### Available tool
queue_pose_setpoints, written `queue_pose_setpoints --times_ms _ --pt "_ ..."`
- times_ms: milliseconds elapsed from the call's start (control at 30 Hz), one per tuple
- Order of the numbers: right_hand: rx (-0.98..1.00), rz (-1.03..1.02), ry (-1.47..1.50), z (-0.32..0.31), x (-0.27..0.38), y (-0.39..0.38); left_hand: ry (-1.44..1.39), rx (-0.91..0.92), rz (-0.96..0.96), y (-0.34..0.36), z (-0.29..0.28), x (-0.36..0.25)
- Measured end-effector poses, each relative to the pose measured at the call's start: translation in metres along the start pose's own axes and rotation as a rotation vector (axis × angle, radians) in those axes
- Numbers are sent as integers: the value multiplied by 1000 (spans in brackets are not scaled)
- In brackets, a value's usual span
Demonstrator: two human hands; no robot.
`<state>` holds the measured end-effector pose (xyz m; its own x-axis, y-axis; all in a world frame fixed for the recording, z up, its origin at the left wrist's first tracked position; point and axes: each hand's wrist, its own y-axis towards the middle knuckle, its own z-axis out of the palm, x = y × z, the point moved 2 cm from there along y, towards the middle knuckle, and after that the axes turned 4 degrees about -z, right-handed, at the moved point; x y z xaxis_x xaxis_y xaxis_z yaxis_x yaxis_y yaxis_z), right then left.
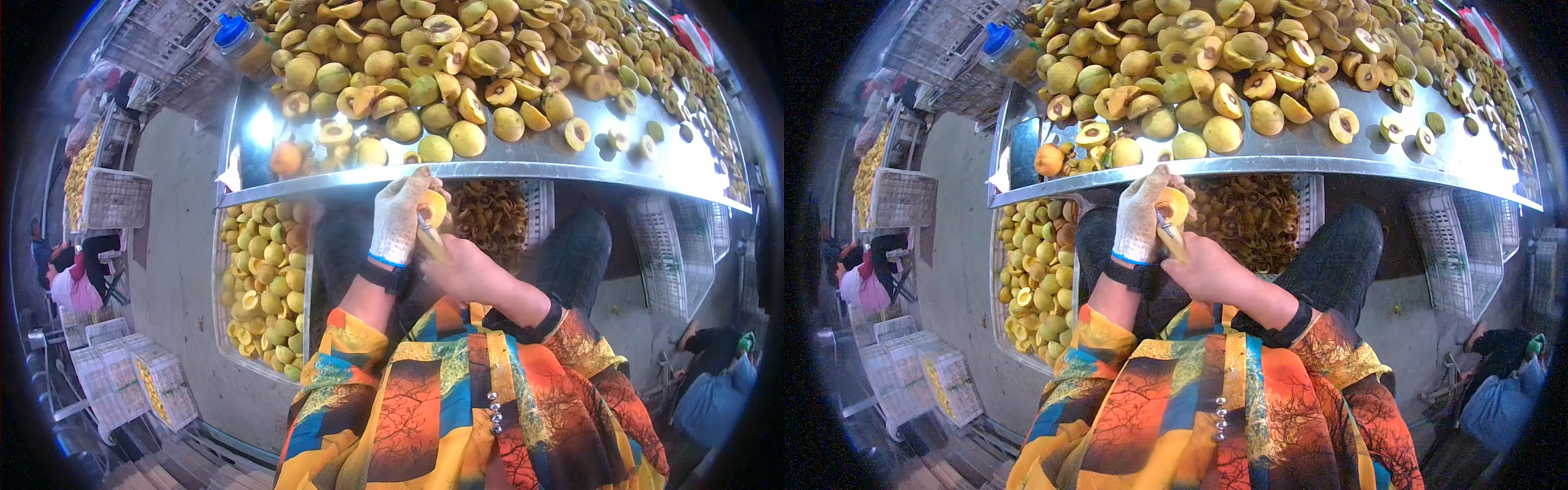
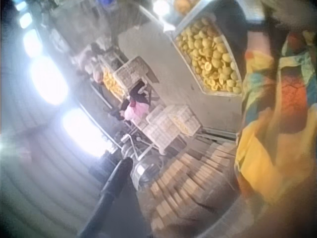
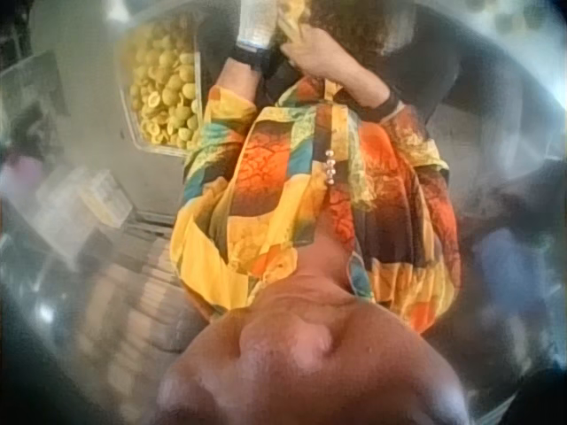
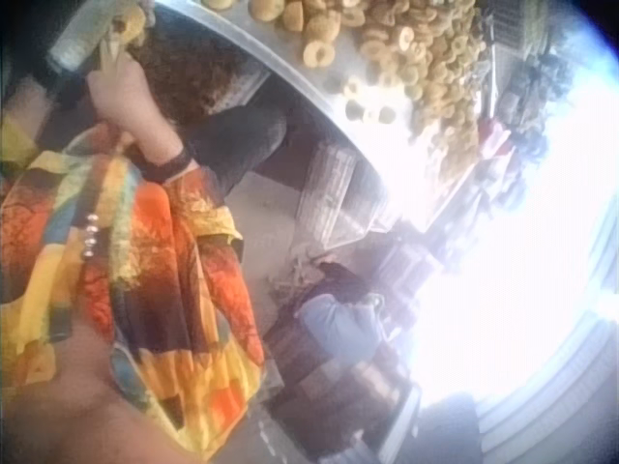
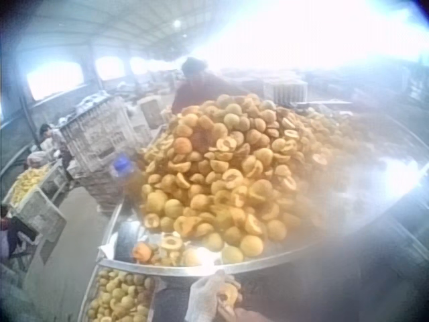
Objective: The person sits at a metal table and repeatedly picks up yellow fruit, cuts them in half with a knife, and removes the pits by hand. The pitted halves are placed on the table surface while the pits are discarded into a container below.
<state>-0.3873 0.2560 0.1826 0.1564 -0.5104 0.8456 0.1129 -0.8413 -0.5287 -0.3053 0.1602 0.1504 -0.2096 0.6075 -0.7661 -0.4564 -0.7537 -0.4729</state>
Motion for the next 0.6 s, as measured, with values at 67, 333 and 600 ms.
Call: queue_pose_setpoints --times_ms 67,333,600 --pt "168 42 356 -1 -7 1 -112 32 -57 1 0 2" --pt "548 -212 1103 -19 -39 13 -241 -229 212 -47 -94 -59" --pt "-258 -178 -554 -34 -88 48 1492 -951 554 -44 -146 -114"
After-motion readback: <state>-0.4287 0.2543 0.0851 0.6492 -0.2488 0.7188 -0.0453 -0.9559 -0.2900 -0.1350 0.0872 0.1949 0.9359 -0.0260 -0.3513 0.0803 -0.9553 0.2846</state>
